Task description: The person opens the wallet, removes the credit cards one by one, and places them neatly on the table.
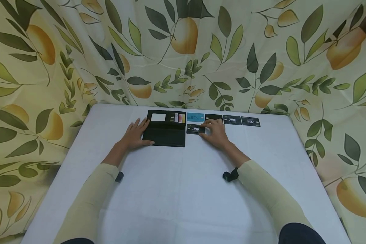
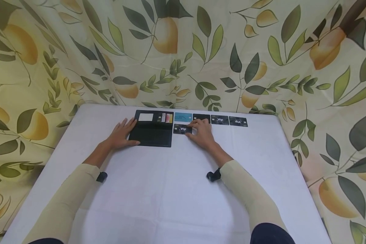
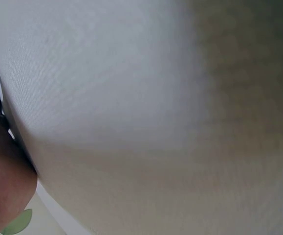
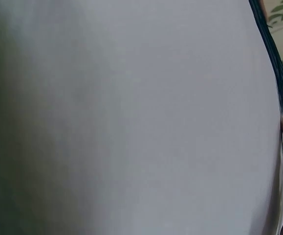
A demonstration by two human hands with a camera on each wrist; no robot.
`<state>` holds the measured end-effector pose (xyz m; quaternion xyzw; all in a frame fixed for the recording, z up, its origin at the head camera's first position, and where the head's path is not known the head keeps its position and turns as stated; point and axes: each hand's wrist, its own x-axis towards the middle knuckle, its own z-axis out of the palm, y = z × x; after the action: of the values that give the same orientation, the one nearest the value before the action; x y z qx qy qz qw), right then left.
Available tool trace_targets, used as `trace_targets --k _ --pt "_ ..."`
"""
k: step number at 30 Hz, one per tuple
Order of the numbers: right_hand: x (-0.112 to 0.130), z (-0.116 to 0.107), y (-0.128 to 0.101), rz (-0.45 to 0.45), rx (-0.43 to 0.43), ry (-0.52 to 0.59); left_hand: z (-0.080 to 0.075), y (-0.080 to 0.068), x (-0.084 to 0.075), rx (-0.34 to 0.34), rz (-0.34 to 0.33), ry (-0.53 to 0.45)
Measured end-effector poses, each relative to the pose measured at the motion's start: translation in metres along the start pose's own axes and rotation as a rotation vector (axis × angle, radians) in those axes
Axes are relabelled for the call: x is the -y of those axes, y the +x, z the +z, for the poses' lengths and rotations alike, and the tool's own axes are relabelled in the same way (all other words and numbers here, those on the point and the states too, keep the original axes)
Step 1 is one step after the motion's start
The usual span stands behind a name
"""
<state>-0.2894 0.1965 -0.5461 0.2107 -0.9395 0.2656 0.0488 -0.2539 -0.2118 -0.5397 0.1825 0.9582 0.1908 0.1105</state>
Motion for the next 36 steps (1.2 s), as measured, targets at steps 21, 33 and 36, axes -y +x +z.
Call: trace_targets --k 21,33,36 --pt "0.0058 0.0033 0.0000 0.027 -0.048 -0.083 -0.0006 -0.0004 -0.0010 0.013 -0.013 0.008" --pt "0.0045 0.0065 0.0005 0.035 -0.062 -0.095 -0.0030 -0.0027 -0.0036 0.004 -0.011 -0.004" --pt "0.0040 0.0072 0.0010 0.034 -0.067 -0.101 -0.0029 -0.0023 -0.0038 0.009 -0.012 -0.003"
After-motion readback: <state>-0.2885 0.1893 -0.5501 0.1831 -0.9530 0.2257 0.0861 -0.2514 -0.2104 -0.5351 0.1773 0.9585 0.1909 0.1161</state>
